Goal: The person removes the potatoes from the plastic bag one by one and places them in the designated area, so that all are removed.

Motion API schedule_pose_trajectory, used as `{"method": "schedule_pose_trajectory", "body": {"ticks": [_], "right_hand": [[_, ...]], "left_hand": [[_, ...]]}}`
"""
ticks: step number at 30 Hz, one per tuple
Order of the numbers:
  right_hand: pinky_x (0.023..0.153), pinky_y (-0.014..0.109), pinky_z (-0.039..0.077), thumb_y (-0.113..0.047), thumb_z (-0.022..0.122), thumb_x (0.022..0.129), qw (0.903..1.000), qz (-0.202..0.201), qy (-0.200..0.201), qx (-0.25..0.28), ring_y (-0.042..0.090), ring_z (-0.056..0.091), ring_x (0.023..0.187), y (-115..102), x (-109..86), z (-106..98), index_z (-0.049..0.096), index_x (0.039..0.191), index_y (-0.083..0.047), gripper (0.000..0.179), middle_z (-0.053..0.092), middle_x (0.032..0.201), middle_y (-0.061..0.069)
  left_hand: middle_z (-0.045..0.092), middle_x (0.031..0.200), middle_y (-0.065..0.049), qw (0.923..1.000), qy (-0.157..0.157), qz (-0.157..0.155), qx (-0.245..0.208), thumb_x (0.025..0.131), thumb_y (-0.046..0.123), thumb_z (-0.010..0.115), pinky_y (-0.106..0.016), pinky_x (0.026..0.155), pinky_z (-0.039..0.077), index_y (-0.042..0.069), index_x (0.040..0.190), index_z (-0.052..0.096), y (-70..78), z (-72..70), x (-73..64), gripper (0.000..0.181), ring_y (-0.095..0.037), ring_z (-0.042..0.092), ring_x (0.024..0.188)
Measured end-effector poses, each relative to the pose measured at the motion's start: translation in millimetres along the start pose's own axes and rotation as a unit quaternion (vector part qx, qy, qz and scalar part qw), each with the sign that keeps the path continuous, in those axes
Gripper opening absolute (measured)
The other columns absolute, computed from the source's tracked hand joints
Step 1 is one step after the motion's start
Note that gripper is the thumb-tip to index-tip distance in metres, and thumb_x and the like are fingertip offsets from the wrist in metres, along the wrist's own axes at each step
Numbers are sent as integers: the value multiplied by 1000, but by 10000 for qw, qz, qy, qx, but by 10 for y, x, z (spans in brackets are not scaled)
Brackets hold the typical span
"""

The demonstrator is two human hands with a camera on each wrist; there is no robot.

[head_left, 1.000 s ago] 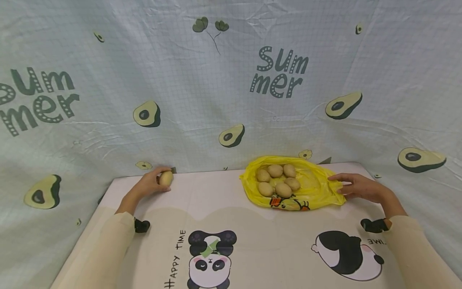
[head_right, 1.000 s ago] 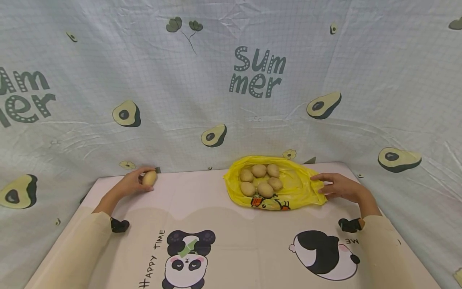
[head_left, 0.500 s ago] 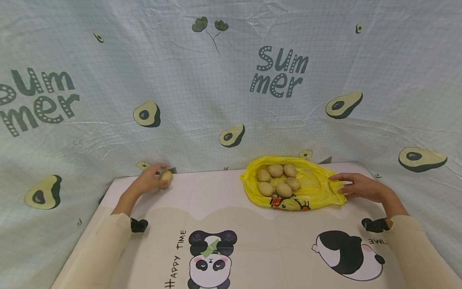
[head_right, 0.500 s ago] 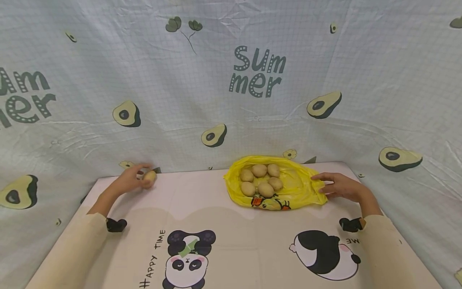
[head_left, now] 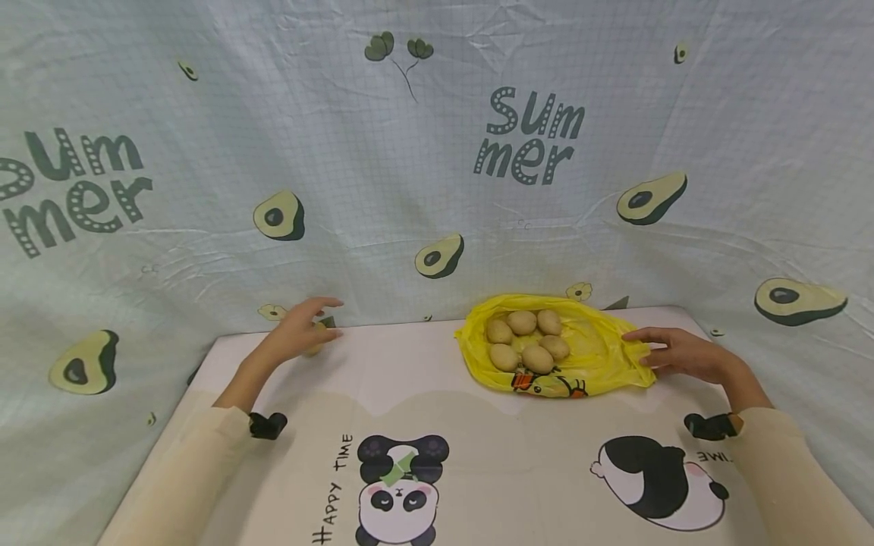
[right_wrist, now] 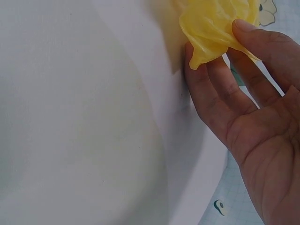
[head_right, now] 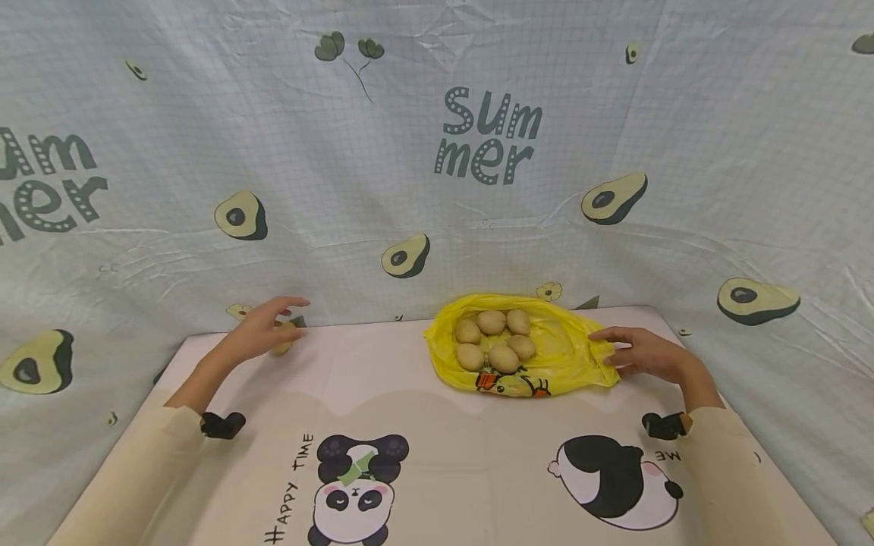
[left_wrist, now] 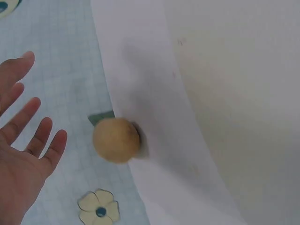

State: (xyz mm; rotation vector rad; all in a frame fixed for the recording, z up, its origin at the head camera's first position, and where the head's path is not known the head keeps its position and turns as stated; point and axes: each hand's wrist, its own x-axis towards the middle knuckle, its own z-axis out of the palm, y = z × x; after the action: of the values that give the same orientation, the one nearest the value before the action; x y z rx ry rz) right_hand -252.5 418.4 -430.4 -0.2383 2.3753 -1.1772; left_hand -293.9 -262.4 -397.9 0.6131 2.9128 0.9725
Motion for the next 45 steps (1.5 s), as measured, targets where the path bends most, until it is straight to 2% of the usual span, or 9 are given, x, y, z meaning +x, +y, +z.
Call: {"method": "schedule_pose_trajectory", "body": {"ticks": [12, 22, 30, 40, 45], "right_hand": [[100, 49, 52, -21, 69, 96, 10000, 11, 33, 15, 40, 46, 131, 123, 28, 16, 42, 152, 0, 65, 23, 160, 31], [101, 51, 51, -22, 68, 97, 10000, -12, 35, -16, 41, 44, 134, 136, 20, 21, 42, 152, -1, 65, 23, 160, 31], [102, 52, 50, -20, 67, 97, 10000, 48, 57, 16, 43, 42, 135, 178, 63, 22, 41, 153, -1, 64, 22, 161, 31], [103, 54, 48, -21, 69, 95, 9995, 293, -19, 87, 46, 39, 137, 100, 85, -11, 35, 156, -2, 72, 16, 163, 31], [104, 57, 46, -21, 68, 95, 9993, 331, -36, 183, 47, 36, 138, 90, 86, -40, 32, 157, -1, 74, 13, 163, 31]], "left_hand": [[54, 142, -22, 9973, -7, 735, 52, 91, 13, 77, -61, 97, 49, 0, 139, 56, 297, 169, -37, 54, -50, 53, 125], [57, 140, -18, 9940, -58, 1095, 35, 91, 14, 77, -56, 97, 51, 2, 137, 58, 456, 309, -47, 52, -45, 54, 125], [58, 139, -17, 9919, -106, 1254, -144, 93, 16, 76, -55, 96, 51, 3, 137, 58, 525, 412, -7, 49, -44, 54, 125], [58, 140, -14, 9919, -225, 1198, -355, 95, 16, 73, -54, 100, 50, 5, 137, 59, 614, 522, 70, 46, -43, 52, 128], [58, 139, -13, 9911, -255, 1272, -308, 95, 16, 72, -52, 100, 50, 7, 137, 59, 686, 537, 112, 45, -39, 53, 127]]}}
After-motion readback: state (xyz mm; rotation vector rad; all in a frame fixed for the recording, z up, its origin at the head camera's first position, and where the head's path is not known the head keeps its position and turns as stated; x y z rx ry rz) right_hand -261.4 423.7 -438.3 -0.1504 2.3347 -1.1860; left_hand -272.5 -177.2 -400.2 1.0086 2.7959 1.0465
